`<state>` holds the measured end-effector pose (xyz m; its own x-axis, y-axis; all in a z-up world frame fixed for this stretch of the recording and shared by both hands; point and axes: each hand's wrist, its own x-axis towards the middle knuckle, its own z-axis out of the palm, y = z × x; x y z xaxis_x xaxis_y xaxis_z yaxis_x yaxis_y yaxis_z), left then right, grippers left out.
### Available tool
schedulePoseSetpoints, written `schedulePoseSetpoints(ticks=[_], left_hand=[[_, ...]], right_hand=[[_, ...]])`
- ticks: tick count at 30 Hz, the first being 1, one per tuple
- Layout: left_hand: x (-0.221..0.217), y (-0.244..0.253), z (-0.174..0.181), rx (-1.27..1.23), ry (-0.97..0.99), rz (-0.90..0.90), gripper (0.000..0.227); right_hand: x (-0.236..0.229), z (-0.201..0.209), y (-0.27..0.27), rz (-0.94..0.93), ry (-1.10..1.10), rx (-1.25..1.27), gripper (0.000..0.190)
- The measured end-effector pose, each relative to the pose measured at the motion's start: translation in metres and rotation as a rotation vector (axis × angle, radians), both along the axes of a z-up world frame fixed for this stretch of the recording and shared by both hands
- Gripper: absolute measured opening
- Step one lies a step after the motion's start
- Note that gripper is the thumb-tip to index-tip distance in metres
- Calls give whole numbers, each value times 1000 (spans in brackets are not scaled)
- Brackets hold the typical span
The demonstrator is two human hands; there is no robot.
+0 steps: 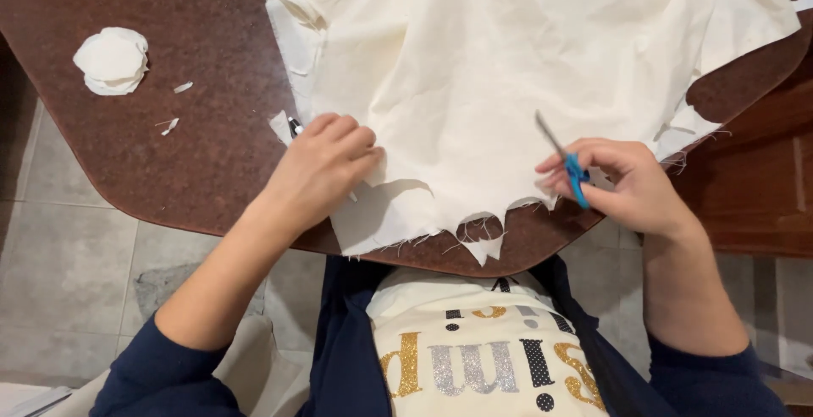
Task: Trace a circular template onto fabric and cut out the shapes with scissors
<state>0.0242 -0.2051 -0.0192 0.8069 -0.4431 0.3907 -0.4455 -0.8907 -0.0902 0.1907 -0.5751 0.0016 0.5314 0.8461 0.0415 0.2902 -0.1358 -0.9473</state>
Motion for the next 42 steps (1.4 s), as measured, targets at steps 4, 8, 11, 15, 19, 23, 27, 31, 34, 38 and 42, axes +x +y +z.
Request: schedulePoseSetpoints(ticks=[4, 8, 11, 15, 19, 23, 27, 31, 34, 38, 42], left_hand=[[1, 17, 36, -339, 549, 12, 40], [26, 33, 39, -595, 179, 465, 42], [43, 25, 36, -653, 314, 642, 52], [49, 19, 33, -762, 572, 341, 46], [48, 23, 19, -825, 561, 274, 54], [37, 33, 22, -802, 361, 291, 69], [29, 54, 18, -791, 272, 281, 84], [25, 51, 21, -764, 321, 298, 90], [19, 48, 17, -767, 326, 298, 88], [-6, 50, 27, -607, 169, 471, 84], [-40, 47, 33, -601, -16, 535, 29]], right_hand=[[0, 5, 17, -126, -107, -88, 4], [31, -12, 36, -266, -427, -226, 12], [59, -23, 42, -417, -665, -365, 17], [85, -37, 47, -545, -619, -460, 15], [95, -45, 44, -586, -474, -355, 11], [99, -51, 40, -680, -363, -133, 14], [101, -60, 34, -741, -337, 80, 22], [93, -58, 33, -717, -346, 109, 24], [84, -44, 32, -632, -826, -22, 24], [60, -20, 32, -448, -989, -432, 42], [74, -21, 45, -263, -750, -847, 22]])
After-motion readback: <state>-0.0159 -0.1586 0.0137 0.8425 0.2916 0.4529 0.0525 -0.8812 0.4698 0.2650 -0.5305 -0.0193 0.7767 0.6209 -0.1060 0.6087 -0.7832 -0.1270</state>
